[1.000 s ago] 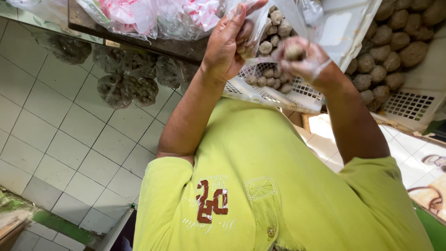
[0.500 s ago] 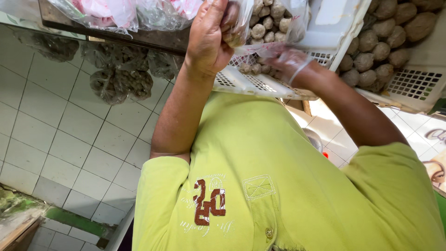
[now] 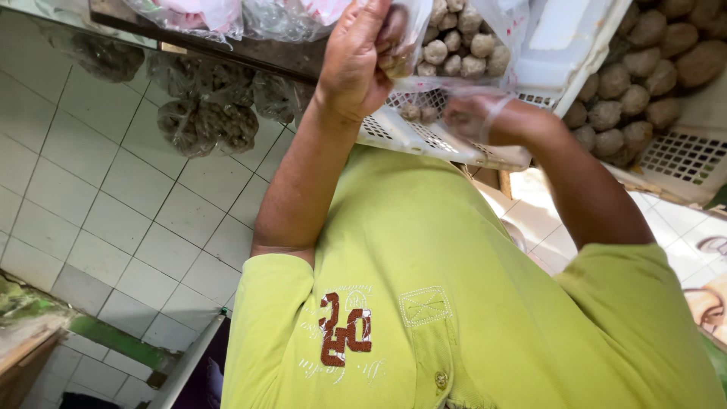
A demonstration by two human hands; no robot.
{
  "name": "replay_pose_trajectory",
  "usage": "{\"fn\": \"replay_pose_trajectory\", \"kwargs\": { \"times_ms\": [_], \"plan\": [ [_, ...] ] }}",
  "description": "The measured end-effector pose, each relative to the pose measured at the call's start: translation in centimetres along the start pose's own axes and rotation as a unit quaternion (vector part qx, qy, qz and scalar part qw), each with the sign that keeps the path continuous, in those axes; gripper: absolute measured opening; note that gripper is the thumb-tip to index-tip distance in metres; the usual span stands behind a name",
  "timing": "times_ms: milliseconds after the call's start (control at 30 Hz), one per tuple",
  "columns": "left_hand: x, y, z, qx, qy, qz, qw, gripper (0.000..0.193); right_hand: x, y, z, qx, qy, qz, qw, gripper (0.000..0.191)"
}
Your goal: The person picks round meatballs from white plastic crates and fills clear plastic bags with them, then ties the filled bags closed and places the bags on the tiled floor. The person repeats this bagging cycle with crates of different meatball sizes.
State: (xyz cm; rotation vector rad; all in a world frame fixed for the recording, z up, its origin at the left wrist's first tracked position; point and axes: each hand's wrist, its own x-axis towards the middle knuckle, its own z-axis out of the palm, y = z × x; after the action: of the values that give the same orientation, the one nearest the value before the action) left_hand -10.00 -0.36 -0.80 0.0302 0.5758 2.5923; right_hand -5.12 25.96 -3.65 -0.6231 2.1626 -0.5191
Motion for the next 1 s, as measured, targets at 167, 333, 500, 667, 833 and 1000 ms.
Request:
{"fn": "replay_pose_trajectory", "kwargs": {
  "times_ms": [167,333,500,667,833,1000],
  "plan": [
    [0.2,0.1,0.0,-0.022,0.008,-0.01,1.0,0.032,-4.4,-3.3,-4.9,0.225,0.023,-0.165,0.96,0.03],
    [-0.3,0.3,0.1,0.032,-0.035,0.006,0.999,0.041,-2.2,-6.3,-5.6,0.061,0.305,-0.169,0.935,0.041],
    [-0.1,0.3,0.2,0.009,0.011,-0.009,1.0,0.036,-4.2,-2.7,-2.9,-0.035,0.084,0.069,0.993,0.018],
    [0.1,0.4,0.3,0.018,-0.063,0.005,0.998,0.047,-1.8,2.2,2.5,-0.163,-0.038,0.126,0.978,0.052],
    [-0.1,0.4,0.5,0.012,0.006,-0.008,1.0,0.037,4.5,6.1,7.4,-0.269,-0.017,0.122,0.955,0.044],
    [0.0,0.3,0.4,0.008,-0.004,-0.005,1.0,0.036,5.3,5.7,7.4,-0.285,0.085,0.091,0.95,0.045]
  ]
}}
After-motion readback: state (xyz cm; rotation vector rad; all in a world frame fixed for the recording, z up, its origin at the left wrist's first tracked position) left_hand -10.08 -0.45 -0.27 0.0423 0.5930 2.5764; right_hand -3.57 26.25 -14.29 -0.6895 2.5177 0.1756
